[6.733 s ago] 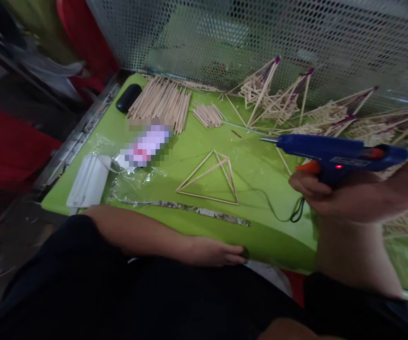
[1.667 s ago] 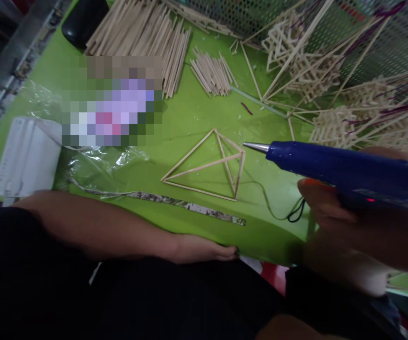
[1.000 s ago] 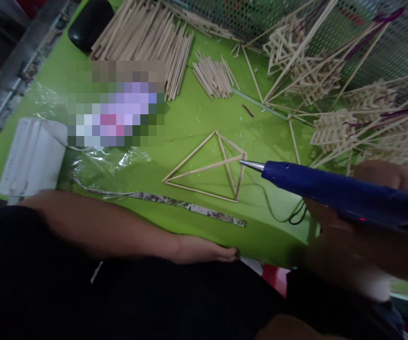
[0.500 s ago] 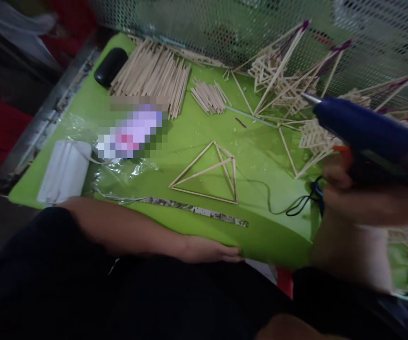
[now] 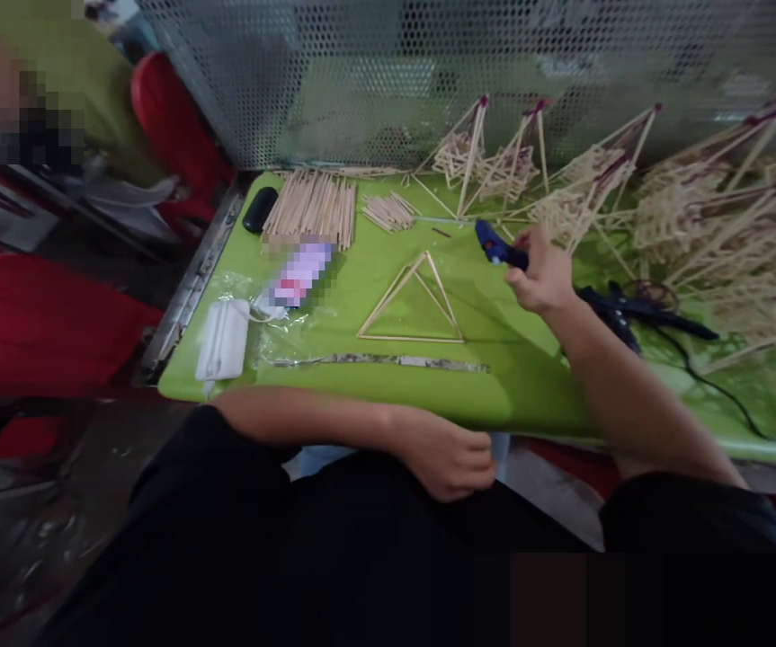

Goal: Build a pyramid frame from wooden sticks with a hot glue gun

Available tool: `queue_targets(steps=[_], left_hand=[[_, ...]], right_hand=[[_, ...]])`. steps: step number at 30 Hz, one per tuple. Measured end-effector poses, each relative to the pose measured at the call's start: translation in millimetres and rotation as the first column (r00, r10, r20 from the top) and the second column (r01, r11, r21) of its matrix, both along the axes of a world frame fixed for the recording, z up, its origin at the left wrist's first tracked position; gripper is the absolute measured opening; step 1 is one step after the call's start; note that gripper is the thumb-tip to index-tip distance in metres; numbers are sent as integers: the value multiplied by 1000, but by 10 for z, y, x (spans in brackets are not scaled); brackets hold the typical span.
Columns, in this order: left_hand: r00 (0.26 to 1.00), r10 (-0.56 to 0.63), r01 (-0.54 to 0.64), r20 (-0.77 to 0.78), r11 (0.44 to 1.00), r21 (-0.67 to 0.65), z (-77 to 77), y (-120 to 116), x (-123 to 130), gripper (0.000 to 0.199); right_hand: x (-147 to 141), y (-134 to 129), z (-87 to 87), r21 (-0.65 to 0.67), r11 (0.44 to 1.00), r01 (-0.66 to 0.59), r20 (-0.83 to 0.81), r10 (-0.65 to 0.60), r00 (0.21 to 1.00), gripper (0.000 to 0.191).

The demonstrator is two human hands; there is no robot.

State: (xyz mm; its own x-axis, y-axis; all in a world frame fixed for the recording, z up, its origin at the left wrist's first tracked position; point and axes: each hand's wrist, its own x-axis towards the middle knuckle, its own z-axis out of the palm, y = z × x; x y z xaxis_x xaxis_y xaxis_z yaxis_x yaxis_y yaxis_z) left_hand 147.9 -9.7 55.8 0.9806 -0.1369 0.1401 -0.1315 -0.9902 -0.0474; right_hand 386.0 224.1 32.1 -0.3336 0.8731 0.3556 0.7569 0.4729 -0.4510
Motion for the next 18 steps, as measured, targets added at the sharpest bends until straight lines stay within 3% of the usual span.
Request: queue_targets(steps=[1, 2, 3, 5, 6, 7, 9, 10, 11, 12, 13, 15, 18], left_hand=[[979, -167, 157, 116, 983, 94, 155, 59, -88, 40], [942, -229, 181, 243, 962, 207, 309, 145, -204, 36], [908, -203, 101, 367, 955, 279, 450, 259, -343, 29], [810, -27, -132, 586, 965, 228, 657, 544, -671, 13], [667, 110, -300, 737, 945, 130, 708, 699, -845, 13], [473, 227, -460, 851, 888, 19, 719, 850, -1017, 20], [281, 400, -586, 873, 791, -174, 629, 1111, -1336, 17], [188, 510, -639, 839, 713, -290, 538, 1215, -1475, 17], [13, 690, -699, 724, 524, -487, 427, 1300, -1596, 20], [-146, 824, -713, 548, 296, -636, 306, 1369, -1697, 23], [-243, 891, -712, 385, 106, -695, 184, 1424, -1774, 22], [-262, 933, -726, 249, -21, -687, -34, 1509, -1853, 18], [-164, 984, -786, 64, -91, -611, -250, 1604, -1807, 19]], right_hand=[[-15, -27, -74, -15, 999, 32, 18, -32, 999, 121], [-38, -49, -134, -34, 997, 68, 46, -66, 997, 115], [-67, -65, -181, -59, 993, 107, 110, -100, 989, 107], [-135, -77, -245, -86, 988, 130, 231, -107, 967, 93], [-169, -76, -266, -98, 986, 137, 275, -106, 956, 87], [-199, -72, -283, -107, 986, 131, 302, -93, 949, 82], [-242, -67, -305, -117, 987, 114, 341, -68, 938, 72], [-253, -68, -309, -112, 989, 101, 350, -56, 935, 66], [-257, -71, -308, -102, 991, 87, 359, -45, 932, 61], [-255, -78, -299, -92, 993, 72, 362, -34, 932, 56], [-249, -88, -283, -82, 995, 63, 360, -29, 933, 53], [-233, -121, -224, -54, 998, 38, 349, -17, 937, 49], [-241, -211, -95, 32, 999, -29, 288, 19, 957, 37]])
